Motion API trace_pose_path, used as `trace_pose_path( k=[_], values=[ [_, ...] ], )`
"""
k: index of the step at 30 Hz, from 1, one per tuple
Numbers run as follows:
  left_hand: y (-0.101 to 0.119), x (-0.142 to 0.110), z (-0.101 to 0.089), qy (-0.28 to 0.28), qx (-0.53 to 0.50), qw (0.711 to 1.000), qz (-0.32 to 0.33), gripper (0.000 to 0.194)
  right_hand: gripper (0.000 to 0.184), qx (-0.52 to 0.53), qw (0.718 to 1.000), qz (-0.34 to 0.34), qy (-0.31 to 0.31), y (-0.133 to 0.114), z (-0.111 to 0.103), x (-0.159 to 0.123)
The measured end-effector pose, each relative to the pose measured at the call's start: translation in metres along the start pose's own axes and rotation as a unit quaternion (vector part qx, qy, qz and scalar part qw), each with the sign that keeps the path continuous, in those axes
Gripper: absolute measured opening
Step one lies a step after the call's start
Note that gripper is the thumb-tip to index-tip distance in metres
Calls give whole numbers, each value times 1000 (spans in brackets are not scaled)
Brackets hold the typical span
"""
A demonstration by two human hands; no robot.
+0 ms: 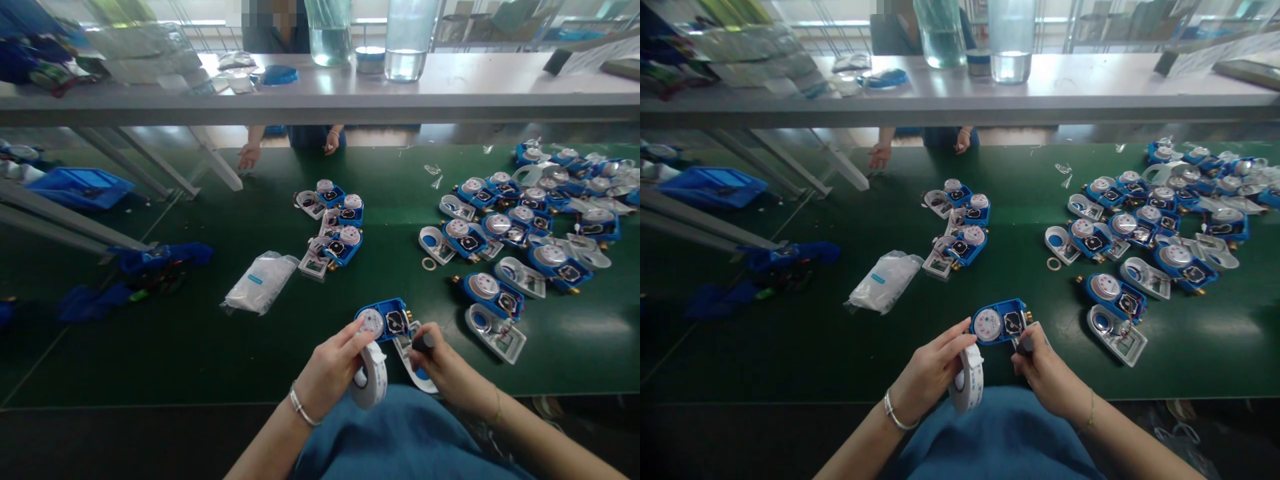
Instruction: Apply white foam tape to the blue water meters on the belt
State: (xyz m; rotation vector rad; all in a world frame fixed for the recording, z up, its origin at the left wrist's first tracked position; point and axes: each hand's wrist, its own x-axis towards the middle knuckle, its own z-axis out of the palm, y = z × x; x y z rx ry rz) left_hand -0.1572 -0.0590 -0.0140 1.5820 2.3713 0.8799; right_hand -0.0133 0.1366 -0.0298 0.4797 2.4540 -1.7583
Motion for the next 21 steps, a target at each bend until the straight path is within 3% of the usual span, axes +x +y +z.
trace_pose_path(
  k=[4, 8, 13, 21],
  values=[
    [0, 1, -2, 23, -13, 1000, -1, 32, 17, -61, 997, -37, 12, -2, -6, -3],
    [-1, 2, -4, 43, -4, 999, -1, 30, 25, -78, 987, -139, -5, -9, -12, -4],
    [1, 7, -10, 21, 28, 999, 1, 31, 27, -87, 975, -183, -89, -19, -15, -2],
    [8, 19, -15, -7, 48, 996, 71, 32, 12, -95, 961, -252, -62, -19, -17, 6]
  ],
)
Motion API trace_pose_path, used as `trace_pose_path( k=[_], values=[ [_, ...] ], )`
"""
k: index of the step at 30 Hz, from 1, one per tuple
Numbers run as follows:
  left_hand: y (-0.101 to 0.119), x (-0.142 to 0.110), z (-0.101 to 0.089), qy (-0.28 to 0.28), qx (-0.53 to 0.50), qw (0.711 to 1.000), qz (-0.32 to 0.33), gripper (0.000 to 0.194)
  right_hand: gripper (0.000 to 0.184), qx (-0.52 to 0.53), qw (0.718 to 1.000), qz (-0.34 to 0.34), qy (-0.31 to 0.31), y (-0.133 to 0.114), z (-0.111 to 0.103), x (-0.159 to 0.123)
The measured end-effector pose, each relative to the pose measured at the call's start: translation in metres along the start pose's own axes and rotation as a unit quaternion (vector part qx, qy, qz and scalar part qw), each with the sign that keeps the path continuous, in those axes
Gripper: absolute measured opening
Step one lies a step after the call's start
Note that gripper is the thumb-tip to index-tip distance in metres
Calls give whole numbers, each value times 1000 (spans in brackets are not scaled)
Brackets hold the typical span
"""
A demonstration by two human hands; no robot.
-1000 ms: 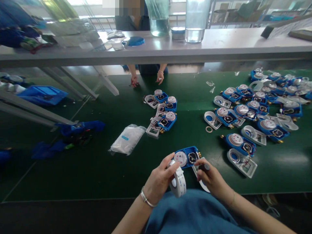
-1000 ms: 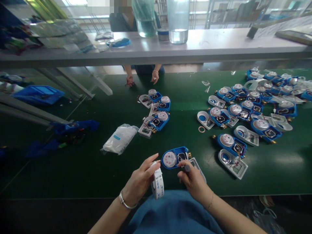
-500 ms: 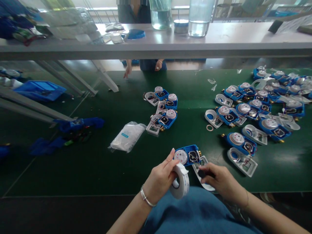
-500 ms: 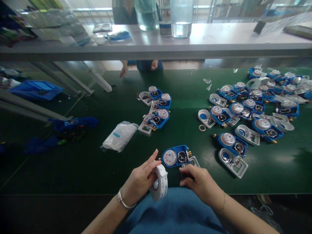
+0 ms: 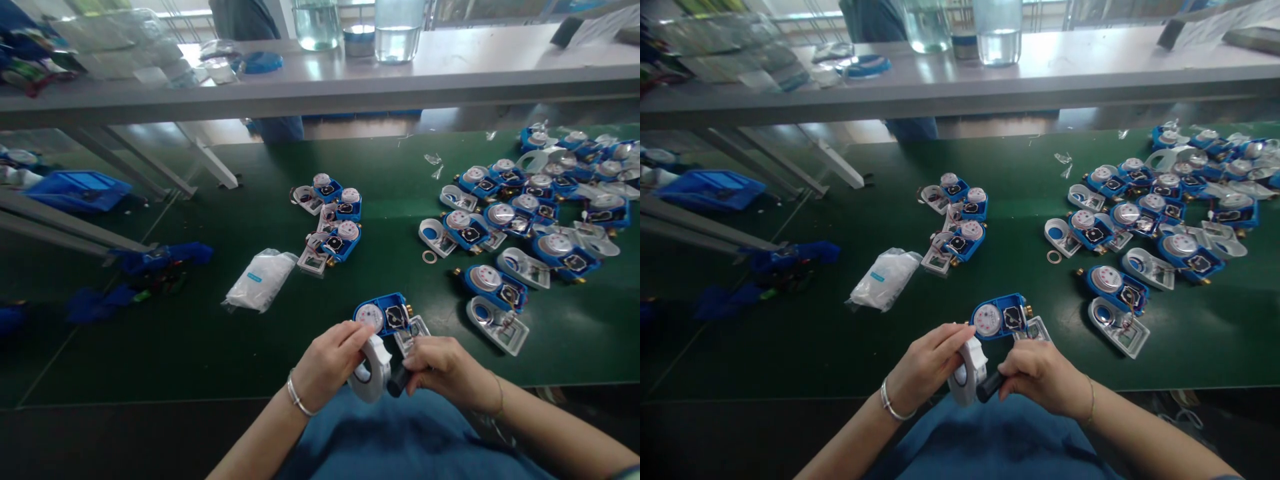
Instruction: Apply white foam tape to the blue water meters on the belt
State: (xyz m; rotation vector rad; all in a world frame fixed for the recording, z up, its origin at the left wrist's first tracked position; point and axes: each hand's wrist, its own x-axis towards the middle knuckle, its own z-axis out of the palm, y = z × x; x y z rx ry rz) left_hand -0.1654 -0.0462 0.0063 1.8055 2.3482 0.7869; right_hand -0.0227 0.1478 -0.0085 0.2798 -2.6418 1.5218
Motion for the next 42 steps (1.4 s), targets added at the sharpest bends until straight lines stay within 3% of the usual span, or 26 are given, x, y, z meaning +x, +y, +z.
trace_pose_path(
  k=[6, 12, 16, 19, 24, 27, 29, 32, 34, 36, 39, 42],
  values=[
    [0, 2, 4, -41, 36, 998, 13, 29, 11, 9, 999, -30, 10, 4, -2, 2],
    [3, 7, 3, -4, 63, 998, 1, 26, 11, -28, 998, -41, 47, 7, 1, 3],
    [5, 12, 0, -6, 60, 998, 3, 26, 11, -45, 992, -21, 118, 10, 8, 6],
    [5, 11, 8, -16, 20, 1000, -2, 28, 10, -52, 982, -3, 182, 15, 15, 9],
    [5, 1, 41, 38, -46, 997, -58, 35, 9, -77, 967, 41, 239, 32, 31, 15],
    [7, 1, 53, 60, -29, 995, -80, 31, 9, -73, 958, 83, 265, 42, 40, 17],
    [13, 7, 54, 44, -1, 996, -72, 29, 12, -58, 953, 128, 267, 48, 44, 20],
    [26, 20, 53, -37, -7, 999, 23, 24, 18, -49, 937, 216, 270, 60, 41, 30],
    [28, 26, 54, -82, -33, 994, 65, 23, 21, -59, 927, 259, 264, 74, 31, 40],
    [19, 27, 59, -94, -37, 995, 13, 26, 20, -73, 934, 267, 224, 90, 17, 50],
    [-11, 15, 72, -110, 5, 990, -88, 29, 15, -133, 957, 243, 91, 115, 0, 63],
    [-41, 0, 90, -136, 50, 985, -96, 26, 11, -208, 951, 229, -14, 135, -2, 73]
  ],
)
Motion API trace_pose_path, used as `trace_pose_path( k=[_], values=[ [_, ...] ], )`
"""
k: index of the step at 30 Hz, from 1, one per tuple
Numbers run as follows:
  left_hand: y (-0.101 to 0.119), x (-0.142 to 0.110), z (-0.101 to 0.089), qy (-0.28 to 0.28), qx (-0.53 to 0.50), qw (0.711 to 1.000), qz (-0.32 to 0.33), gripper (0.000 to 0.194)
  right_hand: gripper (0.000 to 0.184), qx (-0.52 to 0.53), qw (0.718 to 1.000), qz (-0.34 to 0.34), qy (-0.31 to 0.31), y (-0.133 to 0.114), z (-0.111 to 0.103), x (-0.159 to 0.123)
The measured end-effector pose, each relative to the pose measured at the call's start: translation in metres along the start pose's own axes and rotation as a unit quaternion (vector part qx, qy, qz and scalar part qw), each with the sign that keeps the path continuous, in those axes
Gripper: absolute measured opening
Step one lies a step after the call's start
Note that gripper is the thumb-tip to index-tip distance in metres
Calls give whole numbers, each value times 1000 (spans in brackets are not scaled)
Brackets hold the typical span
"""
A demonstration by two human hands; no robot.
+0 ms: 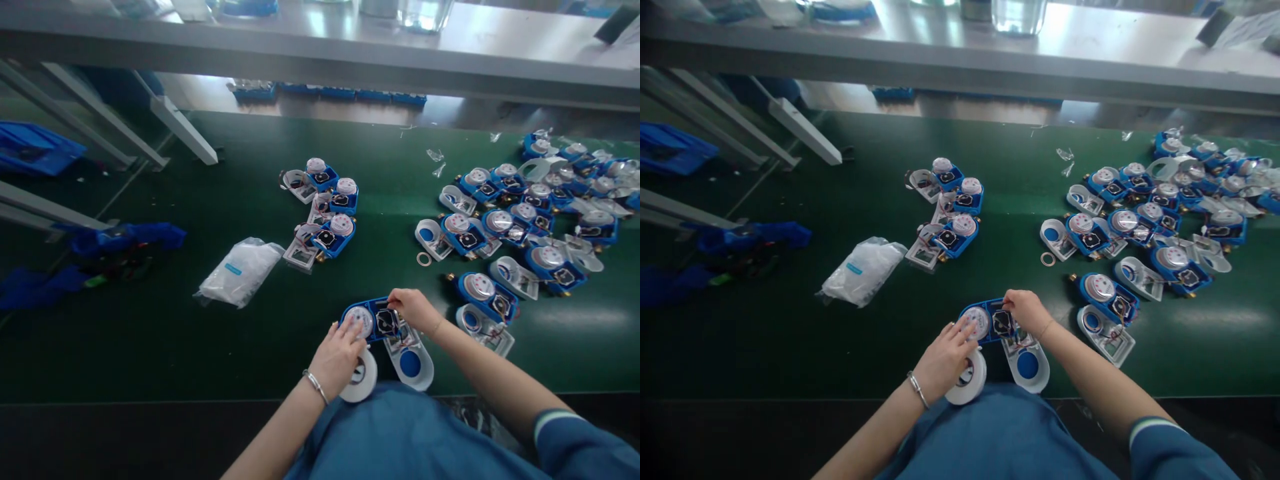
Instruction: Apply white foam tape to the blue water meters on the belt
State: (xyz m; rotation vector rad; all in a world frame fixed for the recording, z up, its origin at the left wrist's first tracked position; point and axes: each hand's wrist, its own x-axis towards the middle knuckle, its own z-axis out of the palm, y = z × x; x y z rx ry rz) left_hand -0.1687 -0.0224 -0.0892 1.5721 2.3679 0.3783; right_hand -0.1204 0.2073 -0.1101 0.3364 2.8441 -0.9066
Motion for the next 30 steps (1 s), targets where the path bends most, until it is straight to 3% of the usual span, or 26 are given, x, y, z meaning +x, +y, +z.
trace_pose_path(
  k=[6, 15, 24, 30],
  values=[
    [-16, -2, 28, -49, 0, 999, -4, 19, 10, -65, 997, -15, -30, 1, 21, 18],
    [-15, 5, 25, -136, -31, 990, -17, 22, 18, -160, 986, 1, -38, -3, 32, 23],
    [-24, -6, 33, -109, -55, 992, -9, 18, 20, -138, 988, -32, -58, -24, 25, 32],
    [-33, -30, 35, -79, -95, 990, -73, 19, 21, -69, 988, -73, -114, -42, 35, 43]
  ],
)
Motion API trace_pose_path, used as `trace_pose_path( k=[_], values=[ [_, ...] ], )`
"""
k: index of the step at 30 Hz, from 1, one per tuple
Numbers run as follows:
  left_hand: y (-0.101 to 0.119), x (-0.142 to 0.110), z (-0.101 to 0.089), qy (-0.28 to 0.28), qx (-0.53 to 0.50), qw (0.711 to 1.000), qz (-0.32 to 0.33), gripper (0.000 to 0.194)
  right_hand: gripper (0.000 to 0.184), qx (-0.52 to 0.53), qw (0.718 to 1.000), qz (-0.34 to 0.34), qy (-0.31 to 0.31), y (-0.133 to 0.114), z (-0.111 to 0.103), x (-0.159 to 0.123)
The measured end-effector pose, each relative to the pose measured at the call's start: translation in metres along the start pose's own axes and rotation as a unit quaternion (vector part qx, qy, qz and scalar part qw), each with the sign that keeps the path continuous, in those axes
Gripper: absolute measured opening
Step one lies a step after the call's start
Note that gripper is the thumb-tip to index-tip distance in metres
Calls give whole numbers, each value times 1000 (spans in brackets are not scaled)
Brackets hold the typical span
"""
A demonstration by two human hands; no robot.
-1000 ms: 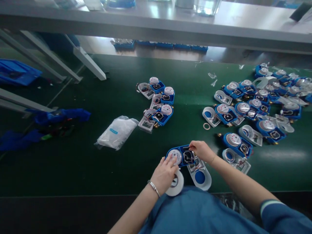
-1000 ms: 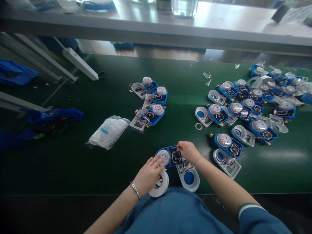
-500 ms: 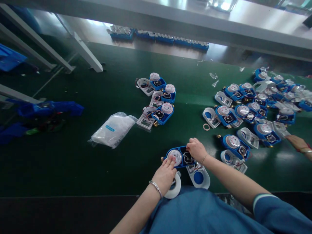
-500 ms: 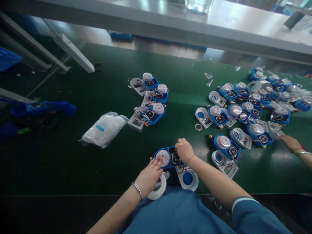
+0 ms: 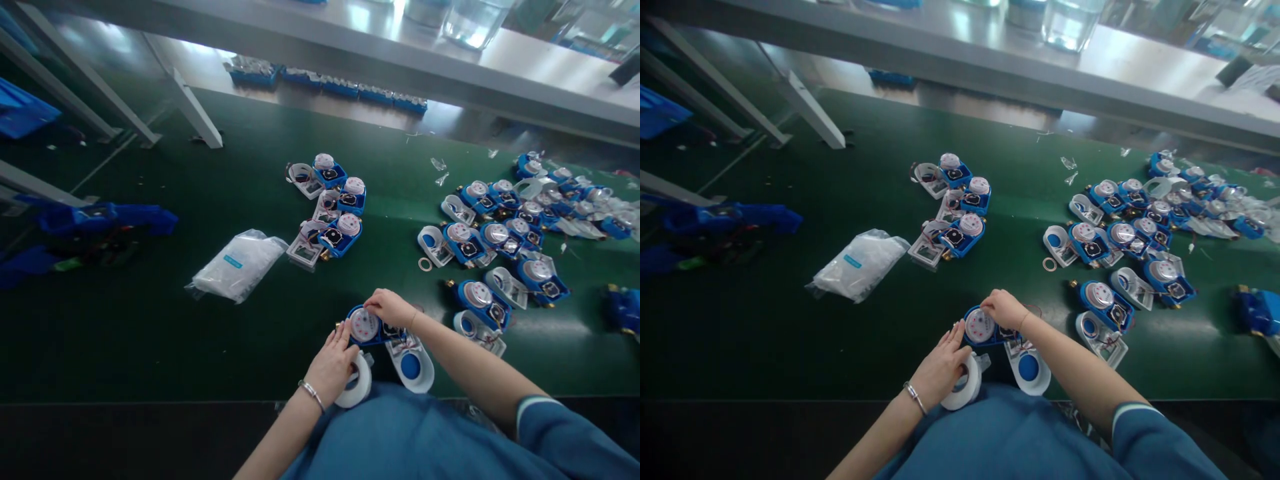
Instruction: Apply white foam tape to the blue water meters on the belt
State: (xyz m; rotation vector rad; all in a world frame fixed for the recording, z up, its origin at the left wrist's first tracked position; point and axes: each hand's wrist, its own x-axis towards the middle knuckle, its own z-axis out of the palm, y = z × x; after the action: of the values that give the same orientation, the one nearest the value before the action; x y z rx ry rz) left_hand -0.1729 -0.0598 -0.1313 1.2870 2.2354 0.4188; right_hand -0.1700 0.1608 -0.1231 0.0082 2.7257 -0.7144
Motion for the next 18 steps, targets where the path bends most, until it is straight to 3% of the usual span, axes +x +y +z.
trace_pose_path(
  k=[7, 11, 18],
  values=[
    [0, 0, -2, -47, -1, 999, 22, 25, 13, 1, 1000, 5, -19, 2, 2, 6],
    [0, 4, 2, -70, 2, 997, 30, 28, 14, -25, 1000, -6, 0, -1, 5, 3],
    [-5, 5, 9, -55, -16, 998, 37, 25, 15, -35, 997, -17, 61, -14, 20, -10]
  ],
)
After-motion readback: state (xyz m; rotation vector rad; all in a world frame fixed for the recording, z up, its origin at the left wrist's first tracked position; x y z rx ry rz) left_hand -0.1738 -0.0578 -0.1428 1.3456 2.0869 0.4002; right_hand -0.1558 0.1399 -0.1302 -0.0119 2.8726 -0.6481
